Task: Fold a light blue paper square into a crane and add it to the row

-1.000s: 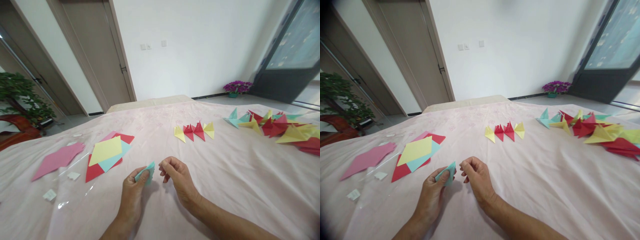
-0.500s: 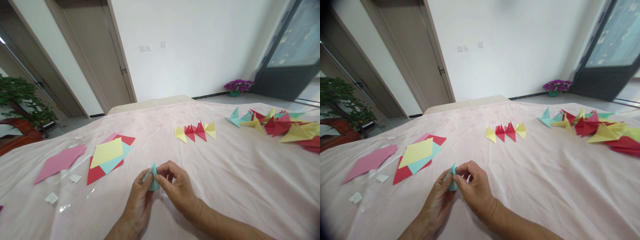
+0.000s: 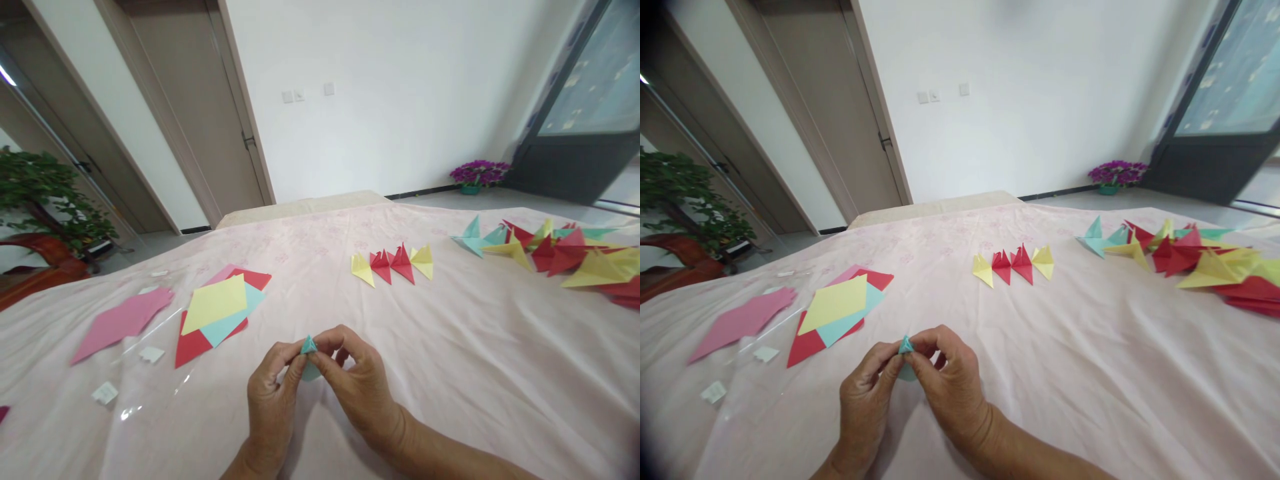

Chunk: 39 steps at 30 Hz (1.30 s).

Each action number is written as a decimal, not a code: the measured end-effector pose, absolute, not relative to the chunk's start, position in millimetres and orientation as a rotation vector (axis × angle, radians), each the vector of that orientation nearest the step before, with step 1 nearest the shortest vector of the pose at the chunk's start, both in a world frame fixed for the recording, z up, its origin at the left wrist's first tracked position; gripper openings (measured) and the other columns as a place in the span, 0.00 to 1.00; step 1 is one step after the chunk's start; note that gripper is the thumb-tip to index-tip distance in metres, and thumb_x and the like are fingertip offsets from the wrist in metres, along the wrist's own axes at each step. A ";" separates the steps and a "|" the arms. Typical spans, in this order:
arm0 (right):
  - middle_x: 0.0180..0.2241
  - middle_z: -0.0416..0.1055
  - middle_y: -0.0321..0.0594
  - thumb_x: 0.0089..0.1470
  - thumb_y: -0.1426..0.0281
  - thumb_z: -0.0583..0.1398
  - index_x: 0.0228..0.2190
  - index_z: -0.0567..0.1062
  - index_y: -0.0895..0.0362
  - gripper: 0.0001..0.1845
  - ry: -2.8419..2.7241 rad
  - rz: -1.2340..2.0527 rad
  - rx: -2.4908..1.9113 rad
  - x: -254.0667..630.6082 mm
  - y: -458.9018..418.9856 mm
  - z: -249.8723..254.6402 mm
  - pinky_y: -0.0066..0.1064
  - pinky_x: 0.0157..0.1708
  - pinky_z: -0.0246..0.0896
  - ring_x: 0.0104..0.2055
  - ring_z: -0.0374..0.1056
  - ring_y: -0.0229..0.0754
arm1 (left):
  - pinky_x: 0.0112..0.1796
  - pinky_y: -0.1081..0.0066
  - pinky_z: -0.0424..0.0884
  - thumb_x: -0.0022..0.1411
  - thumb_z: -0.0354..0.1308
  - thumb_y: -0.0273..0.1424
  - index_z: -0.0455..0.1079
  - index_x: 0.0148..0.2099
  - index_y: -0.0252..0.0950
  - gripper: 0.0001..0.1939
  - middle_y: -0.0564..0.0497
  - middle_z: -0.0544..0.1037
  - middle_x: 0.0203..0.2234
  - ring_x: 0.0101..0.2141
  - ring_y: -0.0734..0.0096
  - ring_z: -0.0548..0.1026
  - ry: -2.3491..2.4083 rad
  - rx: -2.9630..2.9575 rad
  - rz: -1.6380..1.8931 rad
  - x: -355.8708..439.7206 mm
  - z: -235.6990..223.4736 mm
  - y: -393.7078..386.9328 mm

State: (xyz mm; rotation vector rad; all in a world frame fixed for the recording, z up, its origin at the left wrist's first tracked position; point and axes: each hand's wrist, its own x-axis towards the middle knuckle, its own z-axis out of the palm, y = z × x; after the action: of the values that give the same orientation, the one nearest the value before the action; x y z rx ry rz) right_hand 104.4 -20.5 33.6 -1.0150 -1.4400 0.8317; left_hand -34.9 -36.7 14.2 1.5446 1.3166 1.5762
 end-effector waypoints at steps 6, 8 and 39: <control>0.26 0.74 0.32 0.51 0.73 0.65 0.28 0.78 0.54 0.02 -1.419 0.807 -0.990 102.3 -22.1 31.0 0.25 0.28 0.59 0.27 0.67 0.35 | 0.36 0.75 0.71 0.60 0.63 0.31 0.80 0.42 0.42 0.08 0.52 0.78 0.31 0.34 0.70 0.75 1.312 1.565 1.649 -34.1 17.2 -37.8; 0.25 0.74 0.32 0.51 0.73 0.65 0.28 0.78 0.54 0.02 -1.410 0.821 -0.990 102.0 -22.5 29.8 0.26 0.28 0.59 0.27 0.67 0.35 | 0.36 0.75 0.71 0.59 0.63 0.31 0.79 0.42 0.42 0.08 0.53 0.78 0.31 0.34 0.71 0.75 1.314 1.562 1.654 -33.5 17.5 -38.5; 0.28 0.72 0.35 0.55 0.70 0.63 0.28 0.77 0.55 0.04 -1.559 0.774 -0.926 107.8 -17.5 31.0 0.29 0.32 0.59 0.32 0.67 0.38 | 0.34 0.73 0.69 0.61 0.61 0.29 0.77 0.37 0.39 0.03 0.53 0.76 0.28 0.31 0.71 0.74 1.334 1.716 1.614 -34.9 19.0 -37.9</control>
State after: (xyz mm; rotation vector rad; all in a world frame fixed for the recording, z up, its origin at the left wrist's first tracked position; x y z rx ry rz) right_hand 107.8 -17.5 31.0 -0.9258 -1.5587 0.7741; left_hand -34.9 -37.9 19.0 1.7160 1.3339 1.6138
